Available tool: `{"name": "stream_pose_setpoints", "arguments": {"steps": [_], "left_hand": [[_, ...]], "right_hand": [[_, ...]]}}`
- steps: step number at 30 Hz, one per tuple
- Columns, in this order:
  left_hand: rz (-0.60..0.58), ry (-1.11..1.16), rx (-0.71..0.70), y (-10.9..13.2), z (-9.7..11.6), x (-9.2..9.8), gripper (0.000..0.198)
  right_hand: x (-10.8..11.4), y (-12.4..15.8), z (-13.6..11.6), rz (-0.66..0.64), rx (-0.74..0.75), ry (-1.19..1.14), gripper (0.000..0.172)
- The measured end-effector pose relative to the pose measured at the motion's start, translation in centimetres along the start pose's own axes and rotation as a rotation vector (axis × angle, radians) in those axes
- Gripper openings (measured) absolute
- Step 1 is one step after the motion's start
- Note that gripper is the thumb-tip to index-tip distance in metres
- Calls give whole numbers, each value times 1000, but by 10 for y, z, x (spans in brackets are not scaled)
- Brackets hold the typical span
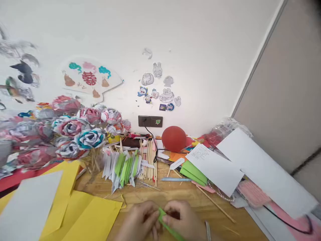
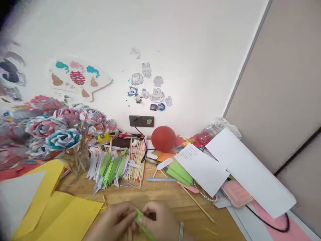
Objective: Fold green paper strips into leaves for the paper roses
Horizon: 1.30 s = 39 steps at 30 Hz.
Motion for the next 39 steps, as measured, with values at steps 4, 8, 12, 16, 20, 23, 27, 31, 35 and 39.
{"name": "stream_pose_setpoints", "arguments": {"steps": [4, 8, 12, 16, 20, 23, 27, 31, 35, 39], "left_hand": [[-36, 96, 12, -2, -1, -5, 37], [-38, 38, 2, 1, 3, -7, 33], [15, -126, -22, 4, 6, -1, 34], [99, -68, -28, 2, 0, 13, 35], [156, 86, -18, -3, -8, 22, 41], [146, 131, -27, -5, -10, 22, 44], [150, 147, -32, -5, -11, 21, 44], [156, 153, -27, -4, -12, 20, 43], [159, 110, -24, -2, -10, 20, 41], [197, 37, -14, 0, -4, 25, 41]], "right_hand": [[-2, 0, 8, 27, -97, -16, 27], [-7, -2, 9, 10, -80, -77, 36], [-10, -2, 11, -23, -108, -180, 36], [-4, -1, 12, -41, -157, -293, 41], [5, -1, 13, -25, -169, -330, 47], [7, -1, 15, -16, -171, -330, 48], [6, -1, 17, -3, -164, -330, 47], [7, -1, 15, 10, -163, -305, 43], [7, -1, 14, 14, -167, -293, 40], [8, 0, 15, -29, -129, -295, 38]]}}
Point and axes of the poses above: each hand's wrist, its own y-axis away from the middle knuckle, its own x-axis out of the back of the hand, z = x × y, the point moved 3 cm from there along -y, towards the middle knuckle, and after that the axes turned 15 degrees about -z, right-handed, at the moved point
